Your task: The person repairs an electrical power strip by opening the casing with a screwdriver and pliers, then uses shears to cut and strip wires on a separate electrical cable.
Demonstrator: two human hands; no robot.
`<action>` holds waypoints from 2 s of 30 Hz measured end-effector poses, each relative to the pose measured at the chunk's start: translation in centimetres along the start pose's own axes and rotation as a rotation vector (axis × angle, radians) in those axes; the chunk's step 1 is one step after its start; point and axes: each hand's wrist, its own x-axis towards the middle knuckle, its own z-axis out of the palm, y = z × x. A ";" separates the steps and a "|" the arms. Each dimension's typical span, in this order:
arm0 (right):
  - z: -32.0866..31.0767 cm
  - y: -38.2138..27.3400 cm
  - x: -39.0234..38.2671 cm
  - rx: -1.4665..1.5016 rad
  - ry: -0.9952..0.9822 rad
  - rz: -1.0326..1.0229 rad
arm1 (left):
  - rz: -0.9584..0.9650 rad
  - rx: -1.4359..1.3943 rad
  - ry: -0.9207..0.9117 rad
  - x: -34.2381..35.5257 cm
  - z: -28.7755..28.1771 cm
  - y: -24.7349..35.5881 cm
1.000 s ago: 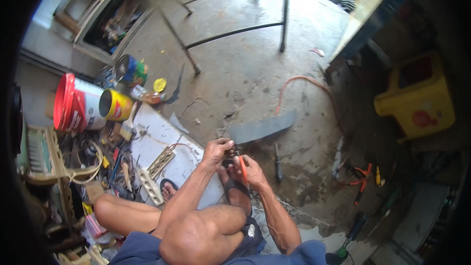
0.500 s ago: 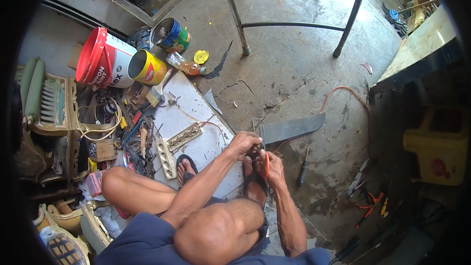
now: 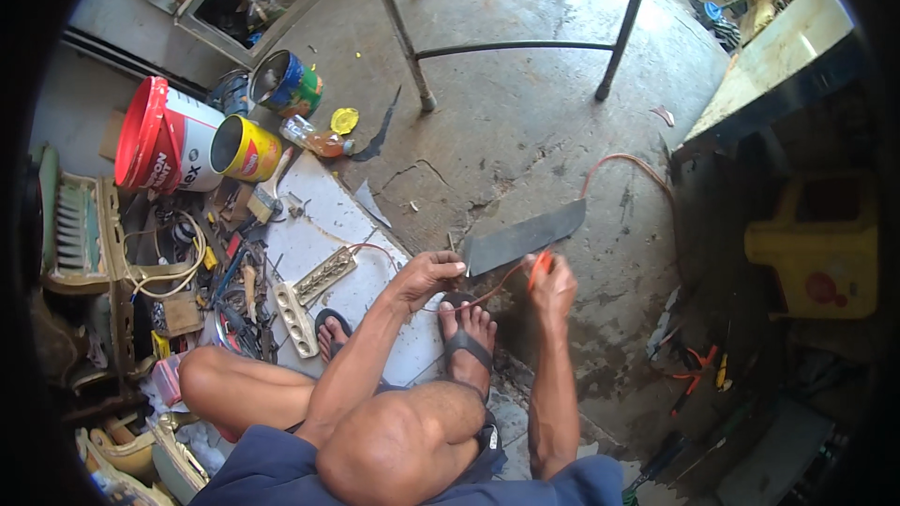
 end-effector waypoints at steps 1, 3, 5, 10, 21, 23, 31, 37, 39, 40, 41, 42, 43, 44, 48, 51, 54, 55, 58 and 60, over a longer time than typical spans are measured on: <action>-1.0 1.7 1.8 -0.104 0.061 -0.028 | 0.003 -0.031 -0.028 0.0 0.1 0.1; -3.0 4.9 5.1 -0.281 0.136 -0.093 | 0.014 -0.055 -0.064 0.2 0.5 0.7; -4.3 7.1 6.8 -0.420 0.172 -0.137 | 0.025 -0.127 -0.071 0.2 0.9 1.0; -2.6 8.9 7.5 -0.468 0.263 -0.081 | 0.064 -0.288 -0.206 -0.3 1.2 1.1; -5.5 8.5 6.2 0.687 -0.118 0.415 | 0.225 -0.478 -0.266 0.2 2.4 0.8; -4.3 2.6 1.7 0.973 -0.242 0.270 | 0.245 -0.429 -0.238 0.0 2.3 0.4; 0.0 -7.3 -3.3 1.092 -0.385 0.157 | 0.762 0.508 0.056 -0.2 4.6 1.5; -0.8 -9.0 -1.8 1.107 -0.250 0.102 | 0.429 -0.035 -0.012 -2.4 5.8 3.2; -0.5 -9.3 -1.7 1.093 -0.219 0.067 | 0.362 -0.040 0.023 -2.3 5.9 2.8; -0.4 -9.3 -1.6 1.083 -0.190 0.032 | 0.366 -0.043 0.020 -2.0 6.0 2.6; -0.4 -9.0 -1.4 1.039 -0.212 0.010 | 0.349 0.036 0.028 -1.7 6.0 2.5; -0.4 -9.0 -1.7 1.043 -0.222 0.010 | 0.330 0.121 0.048 -1.8 5.9 2.6; -0.6 -9.0 -2.0 0.943 -0.280 0.008 | 0.342 0.110 0.159 -1.9 6.2 3.0; -0.9 -9.1 -2.4 0.843 -0.337 0.004 | 0.345 0.111 0.171 -1.9 5.5 3.1; -1.7 -5.9 -3.1 0.409 -0.647 -0.062 | 0.428 0.096 0.281 -1.6 4.5 4.6; -1.5 -6.1 -2.9 0.073 -0.669 -0.183 | 0.386 0.103 0.276 -1.7 3.4 5.2; -1.3 -6.4 -2.2 0.055 -0.691 -0.307 | 0.384 0.128 0.260 -1.4 3.4 5.0; -1.3 -6.6 -1.9 0.007 -0.711 -0.365 | 0.386 0.132 0.264 -1.3 3.3 5.0; -1.0 -7.8 -1.7 0.019 -0.719 -0.362 | 0.407 0.111 0.273 -0.8 2.7 4.8; -0.8 -8.7 -1.9 0.130 -0.682 -0.239 | 0.384 0.188 0.339 -0.5 1.7 5.8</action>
